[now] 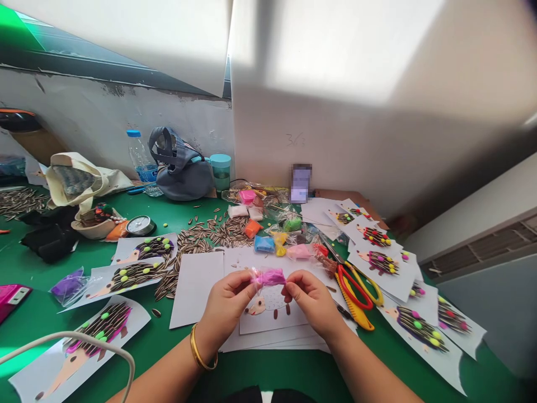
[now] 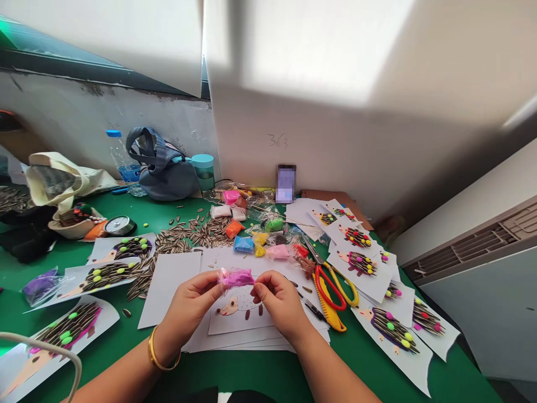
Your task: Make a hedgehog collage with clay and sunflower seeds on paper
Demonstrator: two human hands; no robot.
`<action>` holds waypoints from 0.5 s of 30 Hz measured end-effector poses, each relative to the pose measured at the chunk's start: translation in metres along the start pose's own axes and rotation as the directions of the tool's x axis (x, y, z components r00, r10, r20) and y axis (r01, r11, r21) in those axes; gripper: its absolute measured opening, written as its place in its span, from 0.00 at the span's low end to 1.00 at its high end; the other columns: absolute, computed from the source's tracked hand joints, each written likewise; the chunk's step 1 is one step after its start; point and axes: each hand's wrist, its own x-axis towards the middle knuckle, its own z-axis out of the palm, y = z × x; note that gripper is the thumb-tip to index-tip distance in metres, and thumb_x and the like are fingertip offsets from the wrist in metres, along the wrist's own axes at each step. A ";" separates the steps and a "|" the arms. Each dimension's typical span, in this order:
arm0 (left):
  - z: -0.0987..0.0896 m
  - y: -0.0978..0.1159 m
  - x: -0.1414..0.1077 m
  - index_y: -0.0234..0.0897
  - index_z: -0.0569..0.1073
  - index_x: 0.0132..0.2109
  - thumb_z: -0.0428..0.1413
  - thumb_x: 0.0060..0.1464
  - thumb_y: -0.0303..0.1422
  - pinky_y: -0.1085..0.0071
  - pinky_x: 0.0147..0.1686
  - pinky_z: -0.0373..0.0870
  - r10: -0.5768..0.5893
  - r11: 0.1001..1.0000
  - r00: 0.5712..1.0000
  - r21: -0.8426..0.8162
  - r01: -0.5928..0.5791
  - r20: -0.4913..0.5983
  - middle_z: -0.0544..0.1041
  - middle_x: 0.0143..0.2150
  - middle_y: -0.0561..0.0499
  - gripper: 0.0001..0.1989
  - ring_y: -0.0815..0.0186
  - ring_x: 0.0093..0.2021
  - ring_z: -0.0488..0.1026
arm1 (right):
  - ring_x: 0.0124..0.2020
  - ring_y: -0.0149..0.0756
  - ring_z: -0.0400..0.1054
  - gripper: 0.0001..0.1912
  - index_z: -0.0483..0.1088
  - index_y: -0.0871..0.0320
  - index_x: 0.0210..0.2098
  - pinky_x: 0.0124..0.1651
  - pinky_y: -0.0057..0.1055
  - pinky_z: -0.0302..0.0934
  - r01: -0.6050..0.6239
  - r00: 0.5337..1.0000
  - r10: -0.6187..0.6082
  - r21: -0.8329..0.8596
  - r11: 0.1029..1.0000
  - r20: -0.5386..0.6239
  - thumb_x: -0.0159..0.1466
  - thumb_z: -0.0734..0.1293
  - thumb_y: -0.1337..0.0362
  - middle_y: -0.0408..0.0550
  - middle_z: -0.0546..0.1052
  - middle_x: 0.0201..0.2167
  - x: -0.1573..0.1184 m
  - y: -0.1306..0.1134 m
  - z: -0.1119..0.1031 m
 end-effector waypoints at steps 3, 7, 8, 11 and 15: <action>0.001 0.000 -0.001 0.36 0.82 0.38 0.62 0.51 0.39 0.67 0.43 0.74 0.041 0.999 0.999 0.029 -0.042 0.006 0.81 0.41 0.45 0.12 0.58 0.43 0.77 | 0.32 0.35 0.70 0.16 0.70 0.56 0.39 0.34 0.30 0.64 0.025 1.000 -0.026 0.017 1.000 0.012 0.62 0.68 0.49 0.45 0.74 0.30 0.000 -0.001 -0.002; 0.002 -0.004 -0.003 0.37 0.81 0.37 0.62 0.51 0.37 0.70 0.36 0.75 0.073 0.994 0.996 0.078 -0.077 0.055 0.79 0.40 0.45 0.09 0.60 0.39 0.76 | 0.34 0.35 0.67 0.16 0.73 0.56 0.38 0.36 0.30 0.63 0.035 0.999 -0.034 0.019 0.999 -0.019 0.62 0.69 0.50 0.45 0.73 0.30 0.001 -0.002 -0.002; 0.002 -0.005 -0.003 0.38 0.81 0.38 0.62 0.51 0.36 0.70 0.35 0.75 0.083 0.993 0.994 0.080 -0.089 0.072 0.78 0.40 0.45 0.09 0.60 0.39 0.76 | 0.34 0.34 0.66 0.14 0.73 0.56 0.37 0.35 0.29 0.63 0.024 0.999 -0.023 0.032 0.999 -0.023 0.62 0.70 0.51 0.45 0.72 0.31 0.001 -0.002 -0.001; 0.002 -0.005 -0.004 0.40 0.81 0.38 0.61 0.52 0.33 0.70 0.38 0.74 0.138 0.983 0.979 0.101 -0.154 0.152 0.77 0.38 0.47 0.07 0.62 0.39 0.75 | 0.31 0.32 0.64 0.11 0.73 0.56 0.34 0.31 0.27 0.62 0.023 1.000 -0.021 0.112 0.993 -0.016 0.60 0.71 0.55 0.43 0.70 0.30 0.002 -0.002 0.001; 0.002 -0.003 -0.003 0.42 0.81 0.41 0.60 0.54 0.32 0.70 0.39 0.73 0.166 0.970 0.956 0.133 -0.202 0.241 0.76 0.36 0.48 0.07 0.64 0.38 0.74 | 0.28 0.30 0.63 0.09 0.71 0.56 0.32 0.28 0.26 0.62 0.036 0.999 -0.035 0.202 0.979 -0.007 0.59 0.72 0.57 0.42 0.68 0.30 0.003 -0.005 0.004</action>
